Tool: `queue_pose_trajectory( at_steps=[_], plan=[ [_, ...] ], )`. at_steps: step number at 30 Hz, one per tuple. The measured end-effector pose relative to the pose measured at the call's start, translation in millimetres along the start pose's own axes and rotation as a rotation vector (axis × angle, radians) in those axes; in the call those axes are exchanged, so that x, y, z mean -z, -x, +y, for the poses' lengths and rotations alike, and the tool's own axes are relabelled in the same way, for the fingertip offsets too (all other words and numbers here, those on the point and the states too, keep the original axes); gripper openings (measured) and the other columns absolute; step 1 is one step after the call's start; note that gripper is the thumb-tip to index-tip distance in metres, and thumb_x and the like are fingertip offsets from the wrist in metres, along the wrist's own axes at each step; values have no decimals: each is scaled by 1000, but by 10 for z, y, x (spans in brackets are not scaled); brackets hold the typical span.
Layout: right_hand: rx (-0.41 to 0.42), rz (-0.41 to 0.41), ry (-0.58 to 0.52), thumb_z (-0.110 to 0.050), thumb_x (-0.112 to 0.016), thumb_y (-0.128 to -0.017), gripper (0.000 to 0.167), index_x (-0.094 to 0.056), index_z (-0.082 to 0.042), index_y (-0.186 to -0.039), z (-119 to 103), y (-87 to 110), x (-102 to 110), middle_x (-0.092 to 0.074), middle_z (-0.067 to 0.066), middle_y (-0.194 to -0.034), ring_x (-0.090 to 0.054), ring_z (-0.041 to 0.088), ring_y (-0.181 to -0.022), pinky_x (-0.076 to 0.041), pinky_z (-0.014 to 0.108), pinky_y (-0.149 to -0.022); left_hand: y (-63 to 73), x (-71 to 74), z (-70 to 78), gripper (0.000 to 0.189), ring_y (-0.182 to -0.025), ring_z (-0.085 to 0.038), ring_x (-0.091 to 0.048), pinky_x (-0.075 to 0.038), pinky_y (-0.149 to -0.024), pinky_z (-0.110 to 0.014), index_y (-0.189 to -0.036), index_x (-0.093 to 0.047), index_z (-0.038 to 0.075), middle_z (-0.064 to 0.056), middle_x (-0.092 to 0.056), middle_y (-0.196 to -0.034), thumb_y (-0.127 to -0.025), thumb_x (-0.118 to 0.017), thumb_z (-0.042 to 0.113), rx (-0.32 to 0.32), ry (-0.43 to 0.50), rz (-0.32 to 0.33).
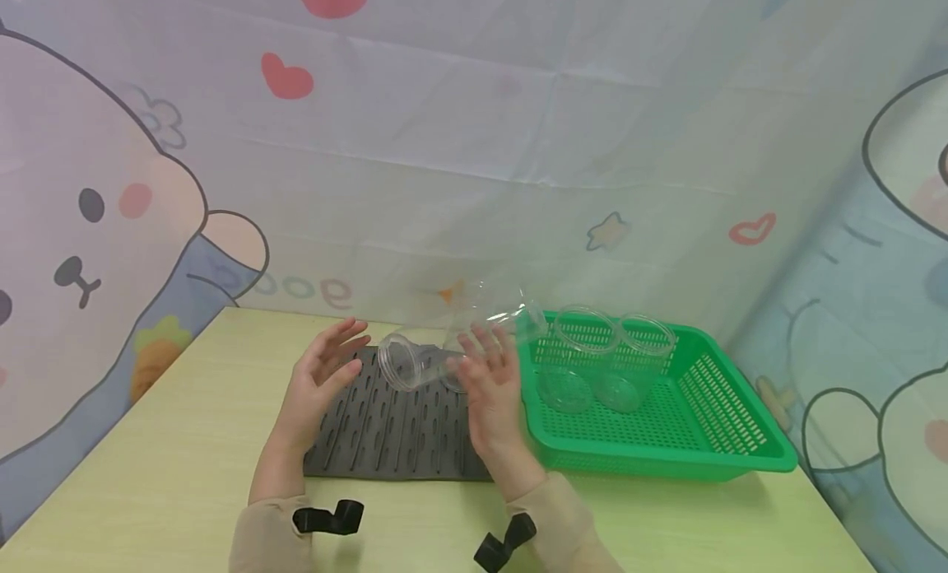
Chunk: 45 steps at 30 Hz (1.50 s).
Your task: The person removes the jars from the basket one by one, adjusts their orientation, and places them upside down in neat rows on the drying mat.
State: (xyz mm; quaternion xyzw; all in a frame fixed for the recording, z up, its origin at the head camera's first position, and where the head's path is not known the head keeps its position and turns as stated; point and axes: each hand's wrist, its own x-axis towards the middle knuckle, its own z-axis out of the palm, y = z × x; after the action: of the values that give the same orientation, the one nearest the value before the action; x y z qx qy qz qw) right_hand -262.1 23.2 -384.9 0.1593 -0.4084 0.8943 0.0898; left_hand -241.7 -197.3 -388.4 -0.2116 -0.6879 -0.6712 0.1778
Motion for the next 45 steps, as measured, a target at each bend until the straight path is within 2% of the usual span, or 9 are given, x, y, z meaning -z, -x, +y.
queue_pose_trajectory(
  at_steps=[5,10,15,18,23,28,32,37,45],
  plan=[
    [33,-29,95,2,-69,-82,76,-30,-6,-148,11,-20,-10,-47,12,-144,-50,27,-131,-54,29,-94,70,168,-30,56,-123,2,-52,-47,-94,-11,-150,-36,9,16,-51,-138,-98,-55,6,67,-30,49],
    [113,-71,214,-25,-87,-73,94,-33,-4,-146,45,-50,-25,-46,15,-144,-44,35,-135,-53,34,-99,155,339,-73,60,-122,6,-50,-45,-93,-8,-152,-31,6,18,-48,-138,-99,-57,11,152,-84,62],
    [164,-87,317,-27,-89,-69,90,-40,1,-139,101,-77,-27,-50,13,-141,-55,20,-124,-55,33,-96,227,452,-154,63,-119,8,-51,-44,-93,-6,-153,-29,4,20,-48,-135,-99,-59,14,216,-94,87],
    [204,-104,388,-31,-89,-70,90,-41,2,-138,156,-107,-25,-51,14,-139,-55,22,-124,-54,31,-97,250,493,-189,64,-116,10,-51,-44,-92,-6,-153,-28,4,20,-48,-133,-98,-60,15,256,-86,115],
    [253,-130,517,-31,-87,-73,84,-43,-3,-140,254,-169,-12,-51,13,-138,-51,25,-130,-49,37,-106,262,537,-253,65,-114,12,-50,-43,-91,-3,-153,-28,3,1,-46,-143,-98,-61,15,321,-129,151],
    [223,-116,621,-15,-84,-77,75,-44,-8,-141,331,-208,-26,-50,12,-141,-47,28,-135,-47,40,-108,277,544,-346,66,-113,13,-46,-42,-90,-1,-153,-29,5,-19,-37,-152,-97,-63,16,384,-196,188],
    [218,-108,697,-13,-83,-78,75,-43,-7,-142,427,-239,-45,-49,13,-143,-47,29,-135,-48,37,-106,290,542,-406,66,-116,9,-44,-40,-89,-1,-152,-32,6,-16,-39,-152,-95,-64,15,433,-211,245],
    [179,-98,759,-17,-81,-79,76,-42,-8,-144,563,-268,-54,-48,13,-145,-45,29,-137,-46,35,-108,302,559,-450,63,-130,-9,-43,-40,-91,-2,-151,-34,7,-11,-40,-151,-95,-63,9,486,-189,298],
    [121,-105,802,-17,-80,-81,82,-36,-3,-148,713,-297,-44,-40,15,-151,-39,33,-140,-42,46,-111,334,620,-488,64,-138,-16,-39,-37,-90,-1,-153,-31,11,-7,-40,-152,-97,-61,12,552,-181,312]
  ],
)
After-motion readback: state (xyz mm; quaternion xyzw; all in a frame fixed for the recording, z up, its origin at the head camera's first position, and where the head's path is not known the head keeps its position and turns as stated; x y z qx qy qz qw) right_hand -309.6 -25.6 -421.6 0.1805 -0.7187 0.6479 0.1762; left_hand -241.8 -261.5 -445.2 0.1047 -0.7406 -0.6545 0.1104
